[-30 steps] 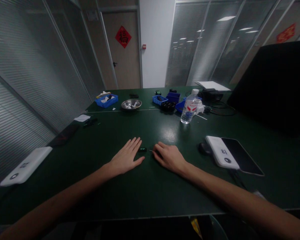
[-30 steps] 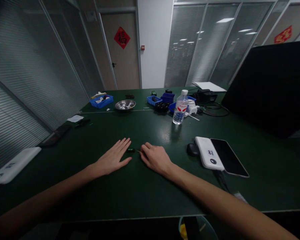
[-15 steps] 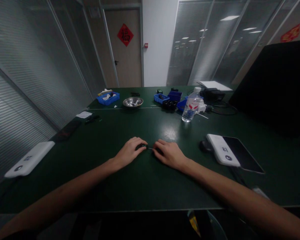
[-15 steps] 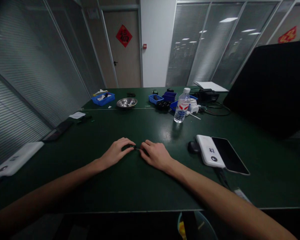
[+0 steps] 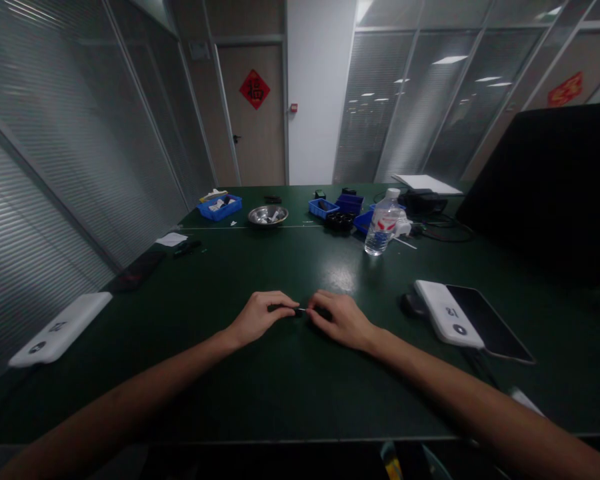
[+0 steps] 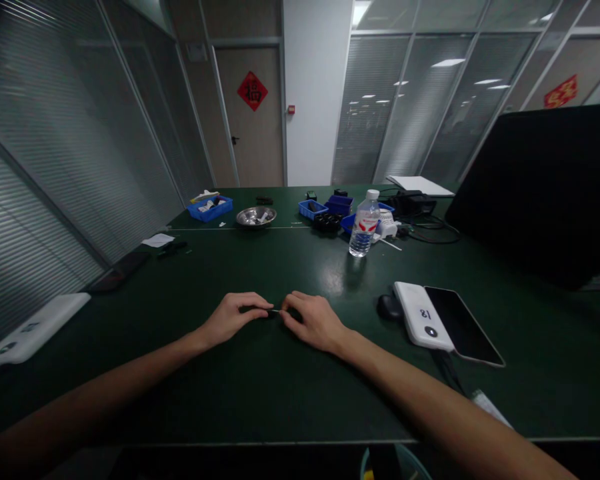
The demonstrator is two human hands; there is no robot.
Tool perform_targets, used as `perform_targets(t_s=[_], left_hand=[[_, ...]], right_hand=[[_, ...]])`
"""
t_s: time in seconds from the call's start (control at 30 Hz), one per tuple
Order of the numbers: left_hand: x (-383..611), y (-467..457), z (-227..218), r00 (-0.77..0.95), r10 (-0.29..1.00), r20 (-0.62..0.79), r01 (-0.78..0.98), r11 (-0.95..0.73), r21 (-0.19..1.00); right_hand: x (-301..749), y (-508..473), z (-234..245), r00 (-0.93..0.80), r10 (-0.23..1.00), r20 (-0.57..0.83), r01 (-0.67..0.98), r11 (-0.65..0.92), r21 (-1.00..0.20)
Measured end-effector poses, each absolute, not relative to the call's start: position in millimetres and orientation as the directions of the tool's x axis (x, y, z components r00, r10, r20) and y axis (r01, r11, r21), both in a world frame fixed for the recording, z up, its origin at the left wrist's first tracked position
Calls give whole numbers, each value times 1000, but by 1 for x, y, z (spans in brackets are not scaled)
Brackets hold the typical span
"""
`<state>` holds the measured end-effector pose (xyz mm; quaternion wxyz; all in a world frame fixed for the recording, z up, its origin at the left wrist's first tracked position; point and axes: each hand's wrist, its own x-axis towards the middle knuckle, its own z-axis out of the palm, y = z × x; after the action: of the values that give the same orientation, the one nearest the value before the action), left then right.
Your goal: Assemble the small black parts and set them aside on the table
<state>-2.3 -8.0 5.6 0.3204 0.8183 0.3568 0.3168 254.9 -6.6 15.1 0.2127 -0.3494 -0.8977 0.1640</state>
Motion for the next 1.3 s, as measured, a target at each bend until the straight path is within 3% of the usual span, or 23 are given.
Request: perform_targets(t_s=[0.2,0.4,0.57,0.63,0.83,1.0,1.17,1.3], left_hand=[[-3,-14,10,616,724,311,404,-629,664],[-2,-13,10,469,807,358,333,-538,775],[-4,-13,13,621,718,314,402,-635,659],[-4,-15,14,667,678,309,396,-674,623],[1,-15,11,595,721,355,344,-628,698],[3,-16,8,554,765,329,347,-571,744],[6,-21,13,507,799,323,327,-525,786],[6,-20,14,527,789,315,349,-538,767]], right_hand=[[253,-10,13,-707,662,249,563,740,-369],[252,-9,12,-614,715,335,465,670,-578],[251,-11,20,-750,614,247,535,782,-319],[249,-13,20,-765,598,237,533,796,-287],[246,-14,12,-662,679,316,502,715,-486],[247,-15,13,-669,665,332,490,731,-475],[246,-17,15,-636,678,368,451,714,-536],[247,-14,13,-643,665,379,466,733,-495]])
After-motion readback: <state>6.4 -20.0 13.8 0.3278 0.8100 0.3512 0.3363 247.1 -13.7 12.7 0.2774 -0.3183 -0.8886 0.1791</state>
